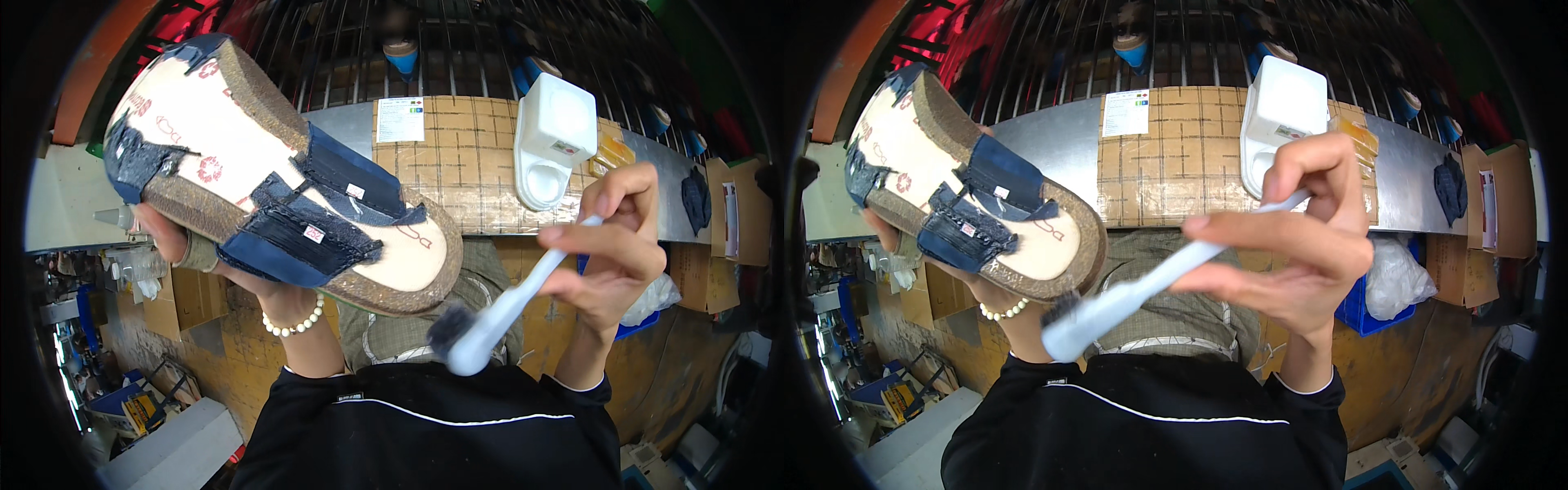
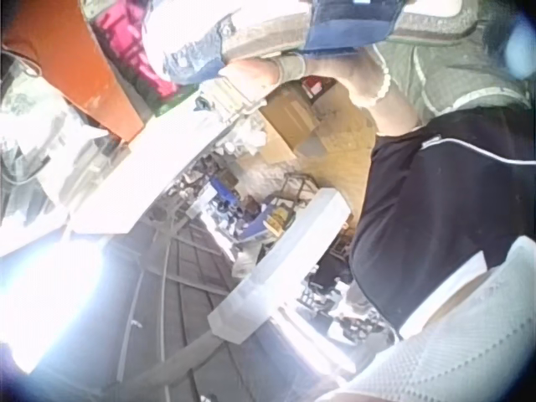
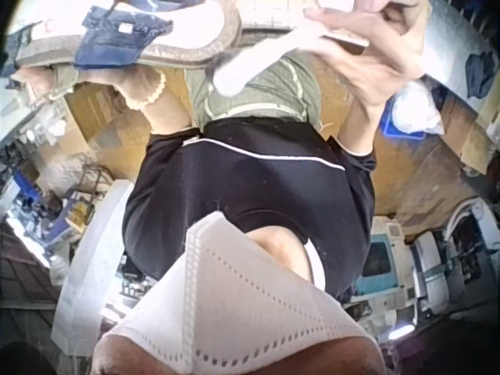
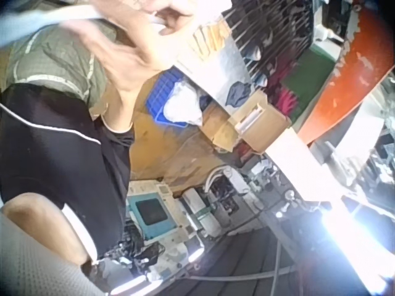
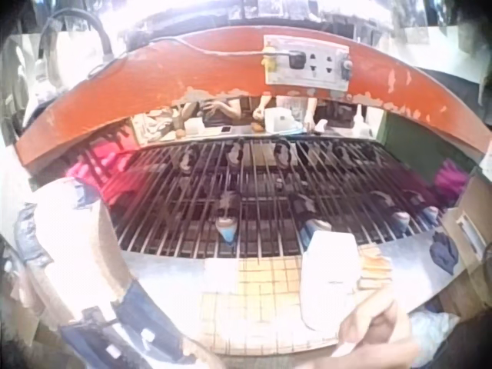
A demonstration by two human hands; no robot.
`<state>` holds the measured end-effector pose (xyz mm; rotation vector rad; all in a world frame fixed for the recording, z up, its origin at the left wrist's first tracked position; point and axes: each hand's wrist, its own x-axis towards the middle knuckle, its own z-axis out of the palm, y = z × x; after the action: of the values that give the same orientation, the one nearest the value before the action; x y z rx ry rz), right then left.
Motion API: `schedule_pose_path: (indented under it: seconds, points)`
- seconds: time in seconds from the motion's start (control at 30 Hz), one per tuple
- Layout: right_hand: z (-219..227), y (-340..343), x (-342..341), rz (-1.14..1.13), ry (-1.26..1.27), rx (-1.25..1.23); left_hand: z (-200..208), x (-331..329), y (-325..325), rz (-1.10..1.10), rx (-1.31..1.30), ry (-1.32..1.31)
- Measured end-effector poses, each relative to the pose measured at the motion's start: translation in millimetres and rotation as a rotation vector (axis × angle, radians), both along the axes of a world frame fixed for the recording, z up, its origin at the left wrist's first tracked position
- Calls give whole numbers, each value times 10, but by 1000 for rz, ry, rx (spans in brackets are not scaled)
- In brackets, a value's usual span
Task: The person repeatedly applies a dark adhesive to the sole and strap of a blue sandal using a small brush. They rotate the sandal to cover different areas and dip the brush into a white container to reload adhesive throughout the process.
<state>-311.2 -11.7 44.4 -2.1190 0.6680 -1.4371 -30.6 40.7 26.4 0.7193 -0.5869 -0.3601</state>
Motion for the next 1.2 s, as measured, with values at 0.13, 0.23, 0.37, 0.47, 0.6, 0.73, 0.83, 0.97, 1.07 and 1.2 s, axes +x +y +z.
schedule_pose_path:
  seconds: [0.13, 0.23, 0.37, 0.47, 0.6, 0.73, 0.83, 0.97, 1.07, 1.2]
  points:
    - [-27, -60, -16, 47, 100, -54, -194, 47, -25, -132, -12, 68]
    - [20, -1, 9, 6, 37, 32, -589, 267, 43, -328, -96, 50]
    - [-37, -73, -3, 96, 46, -22, -250, 509, -259, -1006, -98, 53]
    - [-54, -76, 50, 30, 7, -3, -267, 375, -300, -1033, -141, 152]
    - [-26, -111, 20, 153, 5, 21, -372, 175, -302, -1064, -199, 261]
    - [-52, -155, 84, 118, -20, 14, -476, 73, -352, -1135, -228, 347]
    - [-105, -160, 37, 190, 73, 97, -501, 32, -364, -1179, -245, 394]
    - [-61, -189, 5, 267, 37, 95, -530, -10, -410, -1219, -268, 425]
    - [-63, -197, 97, 187, -15, 101, -537, -43, -436, -1241, -283, 446]
    - [-191, -265, 62, 353, -34, 160, -562, -58, -438, -1268, -297, 477]
